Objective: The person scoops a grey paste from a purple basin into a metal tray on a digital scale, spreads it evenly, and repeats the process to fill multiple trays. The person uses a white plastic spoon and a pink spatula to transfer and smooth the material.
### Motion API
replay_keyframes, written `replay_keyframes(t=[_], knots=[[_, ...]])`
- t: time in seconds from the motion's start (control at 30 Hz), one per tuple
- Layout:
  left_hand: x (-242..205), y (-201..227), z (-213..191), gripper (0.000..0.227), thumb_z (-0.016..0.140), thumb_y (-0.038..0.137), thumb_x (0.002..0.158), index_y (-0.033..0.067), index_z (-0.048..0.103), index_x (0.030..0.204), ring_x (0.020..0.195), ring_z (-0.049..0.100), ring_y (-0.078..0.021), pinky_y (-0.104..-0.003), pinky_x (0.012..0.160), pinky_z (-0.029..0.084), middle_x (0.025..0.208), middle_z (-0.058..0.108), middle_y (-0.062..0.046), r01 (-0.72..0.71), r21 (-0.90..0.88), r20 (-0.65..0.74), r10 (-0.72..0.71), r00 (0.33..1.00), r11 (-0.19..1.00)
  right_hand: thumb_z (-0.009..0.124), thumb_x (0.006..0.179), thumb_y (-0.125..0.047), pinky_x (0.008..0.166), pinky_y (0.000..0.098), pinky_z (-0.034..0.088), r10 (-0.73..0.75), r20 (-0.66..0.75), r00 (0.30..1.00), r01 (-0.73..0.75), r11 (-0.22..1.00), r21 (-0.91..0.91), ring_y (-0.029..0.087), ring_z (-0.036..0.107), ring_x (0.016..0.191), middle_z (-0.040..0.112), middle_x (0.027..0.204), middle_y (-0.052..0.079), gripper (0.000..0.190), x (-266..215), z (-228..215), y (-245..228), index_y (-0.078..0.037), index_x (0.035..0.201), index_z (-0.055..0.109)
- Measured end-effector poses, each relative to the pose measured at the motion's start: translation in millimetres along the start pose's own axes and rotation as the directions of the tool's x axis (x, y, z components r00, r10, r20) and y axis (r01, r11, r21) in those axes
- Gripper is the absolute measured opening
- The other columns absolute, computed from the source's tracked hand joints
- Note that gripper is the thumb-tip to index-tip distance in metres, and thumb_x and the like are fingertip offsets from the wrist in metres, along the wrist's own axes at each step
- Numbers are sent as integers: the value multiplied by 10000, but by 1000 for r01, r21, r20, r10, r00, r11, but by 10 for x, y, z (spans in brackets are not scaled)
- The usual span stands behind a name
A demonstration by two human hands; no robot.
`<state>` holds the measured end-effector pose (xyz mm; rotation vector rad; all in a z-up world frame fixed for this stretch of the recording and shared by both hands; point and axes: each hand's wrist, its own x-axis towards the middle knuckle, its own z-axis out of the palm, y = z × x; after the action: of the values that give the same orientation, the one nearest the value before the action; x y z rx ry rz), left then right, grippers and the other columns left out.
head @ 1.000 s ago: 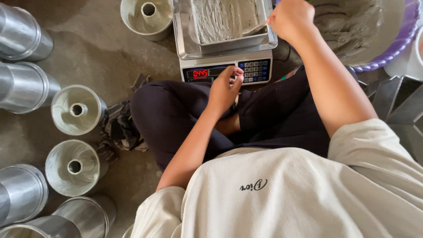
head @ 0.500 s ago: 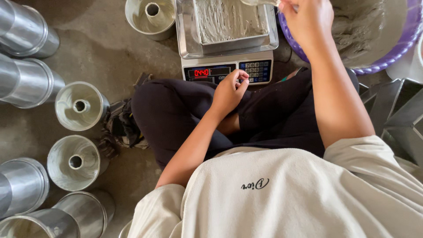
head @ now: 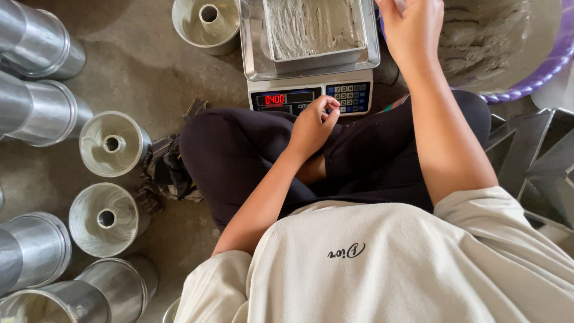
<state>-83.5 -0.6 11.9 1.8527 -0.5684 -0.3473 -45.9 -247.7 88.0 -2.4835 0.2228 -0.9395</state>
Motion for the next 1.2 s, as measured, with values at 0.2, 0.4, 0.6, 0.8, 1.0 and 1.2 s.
replay_keyframes(t=[0.2,0.4,0.6,0.8,1.0,1.2], knots=[[71,-16,-57,181,670,192,938,92,672,1088,786,723,-178,-323,712,559,991,739,-56,-14,-12,-32,13,999,1000,773,1087,-159,645,349,463,-77,-147,986,110,967,230,222,587,683,665,814,130,214,-11,282,137,26,1025,685],[213,-41,-121,176,657,180,939,78,648,1082,767,716,-180,-311,729,556,1006,750,-53,-38,-16,-96,36,995,999,779,965,-216,583,411,433,9,177,984,37,966,-256,248,612,608,688,825,120,170,-258,671,225,-139,1115,800],[363,-96,-152,179,666,189,932,81,652,1075,752,707,-187,-312,714,544,948,760,-52,57,-1,-105,-57,993,998,760,991,-195,776,471,439,-48,146,988,68,989,-130,301,667,799,722,924,100,183,-420,709,201,-134,1161,788],[569,-204,-321,200,657,190,932,85,650,1103,754,714,-185,-322,711,550,1004,742,-39,59,25,-193,-54,980,998,718,1026,-209,760,447,508,141,221,965,-143,990,-6,324,673,814,718,953,142,208,-343,612,152,-158,1221,767],[1165,-763,-709,336,713,219,826,55,666,1115,944,646,-383,-468,792,525,1098,666,-172,8,565,-483,323,814,825,707,1027,-218,747,422,520,187,192,963,-202,977,64,299,679,772,718,965,146,241,-272,552,109,-167,1260,743],[1881,-1452,-978,304,659,329,868,67,649,1022,999,661,-388,-488,847,517,1019,706,-167,315,430,-302,-194,933,846,716,1012,-214,714,397,523,173,181,968,-193,976,99,282,680,743,720,957,130,249,-200,621,71,-170,1256,745]])
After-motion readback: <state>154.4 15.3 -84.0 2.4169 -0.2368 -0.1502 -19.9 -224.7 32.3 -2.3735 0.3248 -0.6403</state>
